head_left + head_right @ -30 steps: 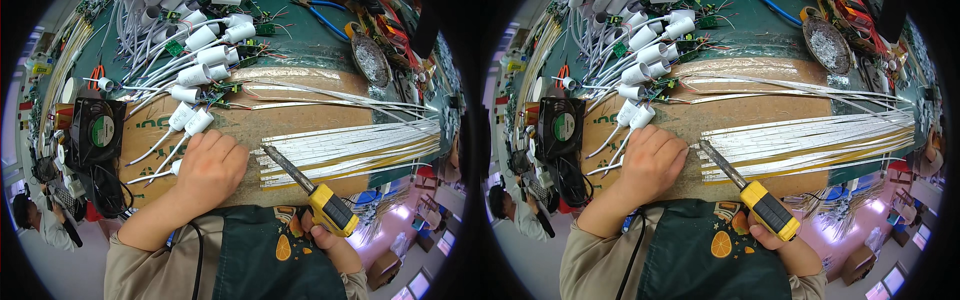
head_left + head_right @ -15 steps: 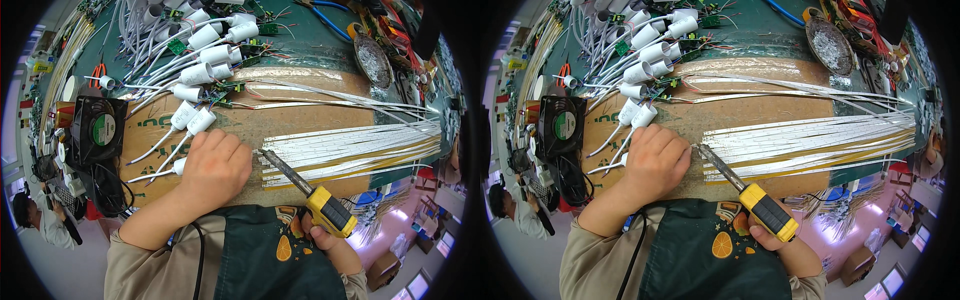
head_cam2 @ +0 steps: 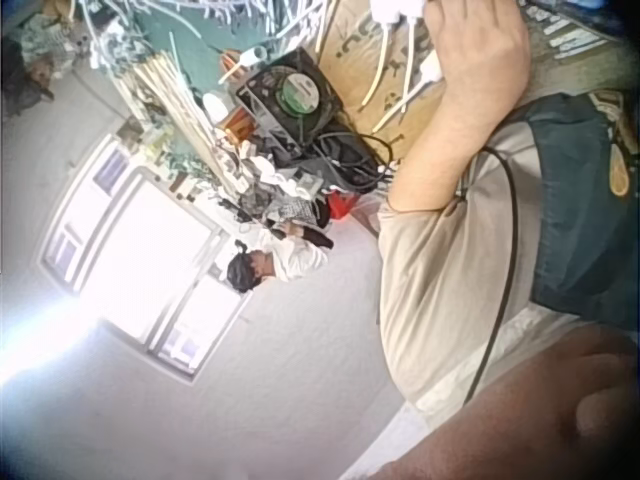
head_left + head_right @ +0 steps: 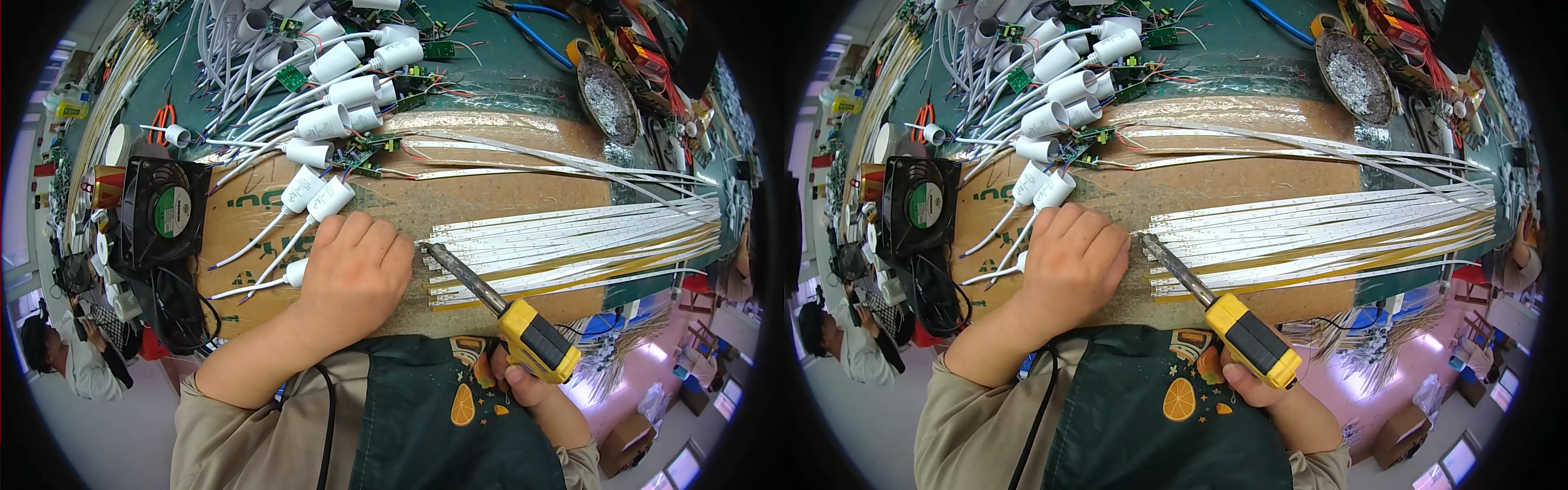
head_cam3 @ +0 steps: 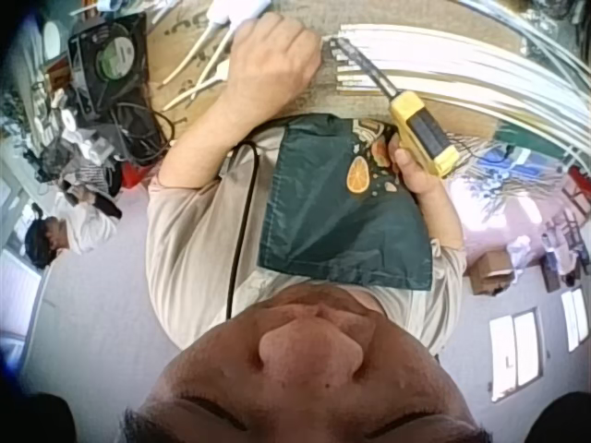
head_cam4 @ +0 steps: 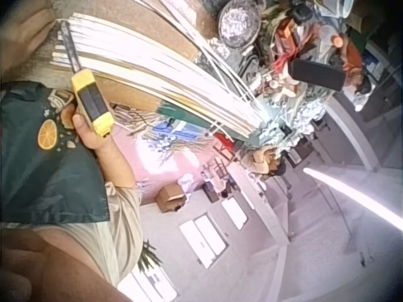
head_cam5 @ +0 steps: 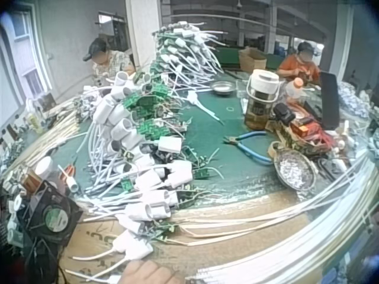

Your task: The person arranges LED strips on the workbench and solders wires from power driver assemblies onto the ends of the strips using a soldering iron.

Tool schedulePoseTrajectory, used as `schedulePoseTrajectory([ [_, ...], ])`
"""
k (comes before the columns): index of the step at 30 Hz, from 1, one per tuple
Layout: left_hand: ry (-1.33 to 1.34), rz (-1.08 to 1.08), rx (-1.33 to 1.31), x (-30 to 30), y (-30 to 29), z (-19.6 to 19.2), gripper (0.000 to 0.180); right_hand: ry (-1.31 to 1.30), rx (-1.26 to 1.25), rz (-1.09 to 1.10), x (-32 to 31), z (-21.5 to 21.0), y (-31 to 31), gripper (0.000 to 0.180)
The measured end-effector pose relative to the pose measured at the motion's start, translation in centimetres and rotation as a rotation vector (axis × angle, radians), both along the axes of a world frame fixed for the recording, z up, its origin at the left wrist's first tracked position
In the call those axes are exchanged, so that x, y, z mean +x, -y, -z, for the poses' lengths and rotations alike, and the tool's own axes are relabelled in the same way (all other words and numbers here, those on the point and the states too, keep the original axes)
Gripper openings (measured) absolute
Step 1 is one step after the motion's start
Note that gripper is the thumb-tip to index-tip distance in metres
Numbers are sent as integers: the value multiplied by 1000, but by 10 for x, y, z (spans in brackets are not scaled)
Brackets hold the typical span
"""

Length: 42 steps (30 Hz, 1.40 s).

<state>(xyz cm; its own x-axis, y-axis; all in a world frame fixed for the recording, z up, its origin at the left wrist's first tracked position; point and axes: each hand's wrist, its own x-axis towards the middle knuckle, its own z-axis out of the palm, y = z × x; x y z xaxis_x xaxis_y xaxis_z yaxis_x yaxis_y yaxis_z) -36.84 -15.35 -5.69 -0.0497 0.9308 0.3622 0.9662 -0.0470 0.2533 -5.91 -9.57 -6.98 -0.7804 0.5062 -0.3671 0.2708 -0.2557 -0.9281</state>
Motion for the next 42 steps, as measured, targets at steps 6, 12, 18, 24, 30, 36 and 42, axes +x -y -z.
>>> schedulePoseTrajectory([
  [6,-8,17,-31,0,0,-2,10,-31,-81,109,-12,-8,1,18],
  [12,-35,18,-33,0,-1,-3,10,-88,-99,59,-8,2,1,22],
  [18,-36,19,-39,1,-1,-5,9,-125,-126,19,5,6,-3,29],
  [24,-35,19,-33,0,-1,-3,8,-206,-36,355,-15,-8,-9,49],
  [30,-30,17,-32,1,-2,-5,9,-267,-21,517,-21,-9,-24,73],
  [36,-25,6,-38,1,-2,-5,10,-286,-57,542,-22,-4,-25,72],
  [42,1,-4,-24,1,-2,-6,10,-287,-65,525,-21,-4,-29,73],
])
